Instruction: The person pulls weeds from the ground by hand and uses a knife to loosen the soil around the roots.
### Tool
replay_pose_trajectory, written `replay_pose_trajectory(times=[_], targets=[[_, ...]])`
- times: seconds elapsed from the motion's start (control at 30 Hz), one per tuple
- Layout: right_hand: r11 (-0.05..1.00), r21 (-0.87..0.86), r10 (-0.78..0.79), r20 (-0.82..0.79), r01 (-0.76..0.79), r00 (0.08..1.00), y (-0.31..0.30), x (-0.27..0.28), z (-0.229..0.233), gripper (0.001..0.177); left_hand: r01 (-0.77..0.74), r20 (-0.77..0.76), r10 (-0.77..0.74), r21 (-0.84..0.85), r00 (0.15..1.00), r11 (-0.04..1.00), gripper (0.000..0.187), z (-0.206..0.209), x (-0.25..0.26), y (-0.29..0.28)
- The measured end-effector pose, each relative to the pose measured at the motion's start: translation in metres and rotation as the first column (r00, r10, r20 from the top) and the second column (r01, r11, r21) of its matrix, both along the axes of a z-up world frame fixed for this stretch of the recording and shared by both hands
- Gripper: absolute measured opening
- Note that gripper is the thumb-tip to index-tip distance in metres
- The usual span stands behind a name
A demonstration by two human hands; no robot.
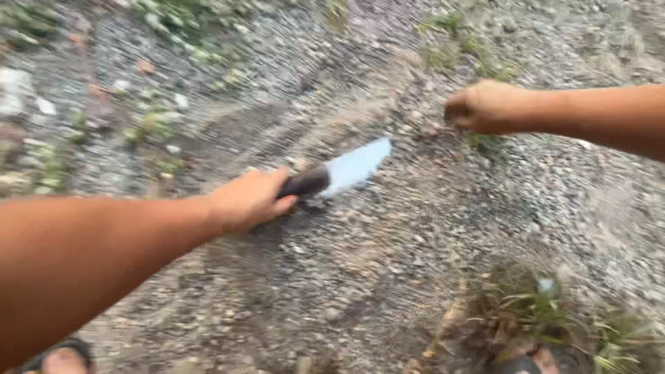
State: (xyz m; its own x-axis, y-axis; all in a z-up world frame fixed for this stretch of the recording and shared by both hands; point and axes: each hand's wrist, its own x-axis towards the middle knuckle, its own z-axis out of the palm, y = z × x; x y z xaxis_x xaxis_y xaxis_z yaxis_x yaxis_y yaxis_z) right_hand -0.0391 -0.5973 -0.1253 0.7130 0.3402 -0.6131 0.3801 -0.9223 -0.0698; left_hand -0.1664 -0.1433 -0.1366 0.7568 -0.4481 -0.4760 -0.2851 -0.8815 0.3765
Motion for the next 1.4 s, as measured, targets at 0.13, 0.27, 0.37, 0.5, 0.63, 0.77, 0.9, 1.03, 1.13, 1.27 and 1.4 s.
replay_pose_trajectory(times=[0.13,0.27,0.37,0.5,0.63,0.77,0.9,1.03,1.13,1.27,1.4], targets=[[0.989,0.103,0.056,0.385,-0.103,0.921,-0.03,-0.014,-0.017,0.058,0.011,-0.006,-0.012,-0.083,1.0,0.997,0.04,0.017,-0.017,-0.018],[0.968,-0.015,-0.231,0.347,0.251,0.909,-0.003,-0.038,-0.029,0.093,-0.172,-0.354,0.285,0.317,0.891,0.933,0.032,0.145,-0.011,-0.056],[0.945,0.036,-0.308,0.427,0.324,0.85,0.0,-0.047,-0.029,0.081,-0.247,-0.215,0.402,0.512,0.89,0.823,0.036,0.243,-0.019,-0.091],[0.906,0.03,-0.412,0.28,0.421,0.867,-0.005,-0.042,-0.036,0.08,-0.316,-0.161,0.541,0.662,0.825,0.68,0.033,0.259,-0.015,-0.143],[0.847,0.228,-0.528,0.249,0.481,0.812,-0.021,-0.042,-0.063,0.079,-0.441,-0.491,0.533,0.301,0.689,0.846,0.034,0.192,0.005,-0.173],[0.816,0.438,-0.539,0.341,0.377,0.77,-0.031,-0.032,-0.098,0.063,-0.493,-0.548,0.468,0.113,0.693,0.863,0.038,0.121,-0.021,-0.158],[0.803,0.47,-0.554,0.363,0.366,0.749,-0.034,-0.023,-0.103,0.046,-0.476,-0.436,0.432,0.008,0.789,0.879,0.033,0.058,-0.05,-0.135],[0.775,0.561,-0.57,0.419,0.293,0.707,-0.048,-0.033,-0.098,0.033,-0.42,-0.371,0.368,-0.067,0.853,0.905,0.033,0.013,-0.075,-0.114],[0.75,0.567,-0.602,0.372,0.34,0.707,-0.054,-0.036,-0.093,0.032,-0.384,-0.143,0.373,-0.065,0.917,0.921,0.038,0.001,-0.087,-0.122],[0.763,0.573,-0.568,0.371,0.3,0.734,-0.057,-0.035,-0.094,0.034,-0.378,-0.223,0.399,0.132,0.89,0.917,0.036,0.05,-0.073,-0.128],[0.726,0.607,-0.605,0.339,0.325,0.72,-0.052,-0.037,-0.093,0.032,-0.199,-0.353,0.39,0.472,0.85,0.859,0.036,0.164,-0.028,-0.13]])
